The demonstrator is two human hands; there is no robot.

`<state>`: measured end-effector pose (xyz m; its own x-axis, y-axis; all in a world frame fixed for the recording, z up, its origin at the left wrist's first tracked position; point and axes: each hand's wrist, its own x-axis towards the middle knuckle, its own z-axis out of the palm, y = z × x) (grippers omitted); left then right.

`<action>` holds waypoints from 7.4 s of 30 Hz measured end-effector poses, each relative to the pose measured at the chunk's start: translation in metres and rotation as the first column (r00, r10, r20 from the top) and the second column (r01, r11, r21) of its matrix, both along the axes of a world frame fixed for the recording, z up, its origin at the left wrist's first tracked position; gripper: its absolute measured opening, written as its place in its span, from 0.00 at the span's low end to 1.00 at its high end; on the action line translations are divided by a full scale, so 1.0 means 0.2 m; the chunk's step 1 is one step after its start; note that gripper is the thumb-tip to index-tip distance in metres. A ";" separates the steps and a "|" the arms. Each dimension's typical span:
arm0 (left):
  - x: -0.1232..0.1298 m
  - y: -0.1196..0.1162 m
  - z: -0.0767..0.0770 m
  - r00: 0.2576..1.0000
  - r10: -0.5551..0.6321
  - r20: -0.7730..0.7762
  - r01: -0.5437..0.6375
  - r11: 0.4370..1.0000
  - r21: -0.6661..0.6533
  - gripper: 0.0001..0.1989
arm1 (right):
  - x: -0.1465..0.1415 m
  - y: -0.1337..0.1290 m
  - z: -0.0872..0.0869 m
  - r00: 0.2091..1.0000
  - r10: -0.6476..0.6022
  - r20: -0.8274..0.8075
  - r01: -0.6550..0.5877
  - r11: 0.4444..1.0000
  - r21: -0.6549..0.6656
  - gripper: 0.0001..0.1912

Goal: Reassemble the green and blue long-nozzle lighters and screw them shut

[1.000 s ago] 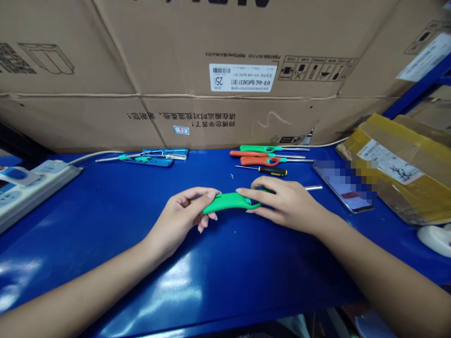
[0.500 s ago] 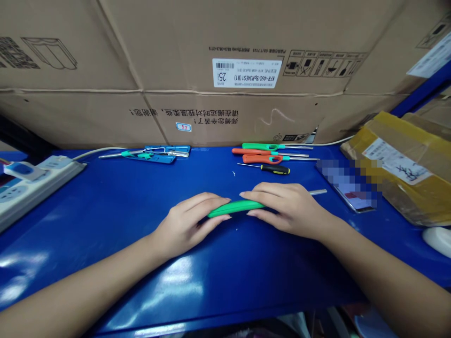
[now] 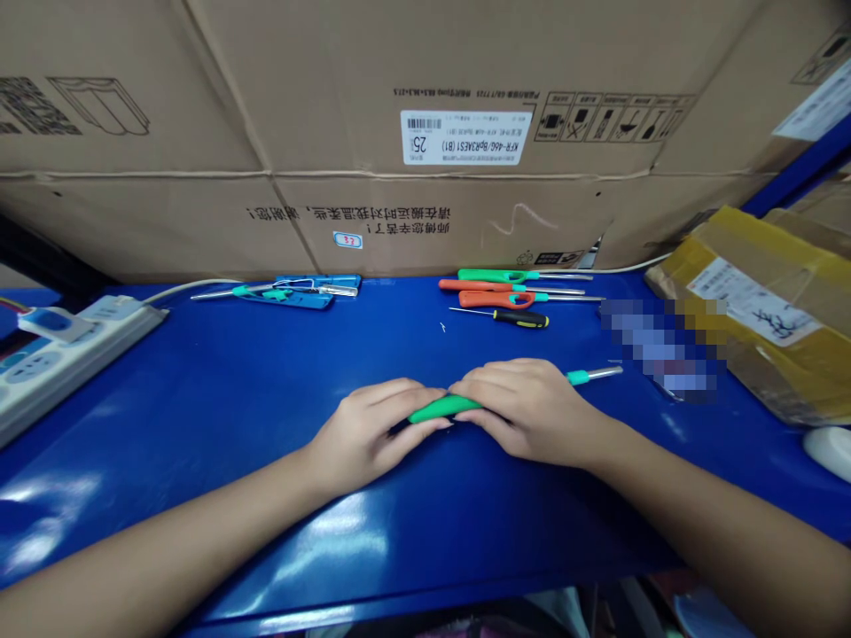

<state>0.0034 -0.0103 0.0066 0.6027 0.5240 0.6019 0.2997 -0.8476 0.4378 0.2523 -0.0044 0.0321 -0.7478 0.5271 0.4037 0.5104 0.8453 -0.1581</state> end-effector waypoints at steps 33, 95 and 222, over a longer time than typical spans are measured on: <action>-0.05 0.12 0.06 0.969 0.184 0.163 -0.135 0.953 -0.271 0.14 | 0.16 0.09 0.09 0.967 -0.194 0.166 0.219 0.964 -0.150 0.15; 0.01 -0.03 0.08 0.995 0.044 -0.086 -0.041 0.999 0.031 0.10 | 0.00 0.11 -0.07 0.921 -0.359 -0.149 0.206 0.776 -0.596 0.28; 0.15 0.07 -0.04 0.897 0.193 -0.398 -0.235 0.970 -0.060 0.16 | 0.11 0.24 -0.08 0.927 -0.286 -0.243 -0.050 0.548 -0.835 0.11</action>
